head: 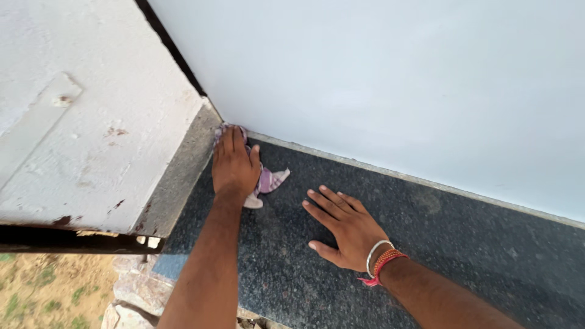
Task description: The person wipes a dark granite stair tread and adjacent wall base with a purple and white cloth. They move along the stair edge, wiping the surface and the corner where the wall meets the step.
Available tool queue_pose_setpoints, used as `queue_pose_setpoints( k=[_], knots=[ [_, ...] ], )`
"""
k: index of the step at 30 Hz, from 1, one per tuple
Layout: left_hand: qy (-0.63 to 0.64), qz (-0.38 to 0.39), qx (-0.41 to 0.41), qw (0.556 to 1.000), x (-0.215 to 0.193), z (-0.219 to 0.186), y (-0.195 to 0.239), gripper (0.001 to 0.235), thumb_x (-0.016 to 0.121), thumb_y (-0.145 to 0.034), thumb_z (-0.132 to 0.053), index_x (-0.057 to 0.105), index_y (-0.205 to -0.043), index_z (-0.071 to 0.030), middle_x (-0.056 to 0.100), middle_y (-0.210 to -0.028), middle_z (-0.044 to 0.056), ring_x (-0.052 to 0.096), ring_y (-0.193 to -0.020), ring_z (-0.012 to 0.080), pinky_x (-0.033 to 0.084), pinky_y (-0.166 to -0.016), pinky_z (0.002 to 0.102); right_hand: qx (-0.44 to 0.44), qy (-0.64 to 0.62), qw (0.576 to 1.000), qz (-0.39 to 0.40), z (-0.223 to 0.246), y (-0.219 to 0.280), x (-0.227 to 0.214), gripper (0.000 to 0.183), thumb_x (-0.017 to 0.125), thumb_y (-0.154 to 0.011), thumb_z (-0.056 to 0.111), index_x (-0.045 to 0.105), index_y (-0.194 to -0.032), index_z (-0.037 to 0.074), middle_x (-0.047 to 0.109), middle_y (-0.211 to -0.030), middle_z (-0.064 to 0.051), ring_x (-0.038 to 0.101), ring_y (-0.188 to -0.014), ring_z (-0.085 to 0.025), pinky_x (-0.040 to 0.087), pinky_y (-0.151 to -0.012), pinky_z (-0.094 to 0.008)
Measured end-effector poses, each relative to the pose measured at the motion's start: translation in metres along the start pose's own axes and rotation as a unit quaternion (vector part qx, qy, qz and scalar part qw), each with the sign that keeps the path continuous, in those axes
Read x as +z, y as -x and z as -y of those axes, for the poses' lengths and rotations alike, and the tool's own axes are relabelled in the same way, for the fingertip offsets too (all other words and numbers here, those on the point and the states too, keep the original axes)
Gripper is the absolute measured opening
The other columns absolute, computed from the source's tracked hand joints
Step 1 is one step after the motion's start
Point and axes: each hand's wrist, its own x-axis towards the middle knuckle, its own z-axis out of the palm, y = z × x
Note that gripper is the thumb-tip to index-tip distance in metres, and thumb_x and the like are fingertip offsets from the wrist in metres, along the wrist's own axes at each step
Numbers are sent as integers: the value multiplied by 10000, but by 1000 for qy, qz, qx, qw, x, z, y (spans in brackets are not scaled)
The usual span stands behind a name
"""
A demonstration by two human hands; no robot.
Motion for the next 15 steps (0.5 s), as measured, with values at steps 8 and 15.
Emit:
queue_pose_setpoints(
  k=[8,15],
  knots=[
    [-86,19,-79,993,-83,8,91,342,652,-918,-234,624,-1232,-101,593,-1262,159,598,-1197,351,514,-1010,477,-14,26,999,-19,-3,-5,2,770,474,-953,590,291,-1564,159,237,-1681,-80,166,-1548,-290,158,-1216,-513],
    [48,-64,-147,986,-108,29,147,270,696,-921,-277,657,-1103,-82,614,-1070,141,640,-927,374,529,-792,501,-16,27,999,-22,-3,-1,5,763,473,-950,590,285,-1552,160,239,-1683,-75,173,-1549,-284,167,-1220,-507]
  ],
)
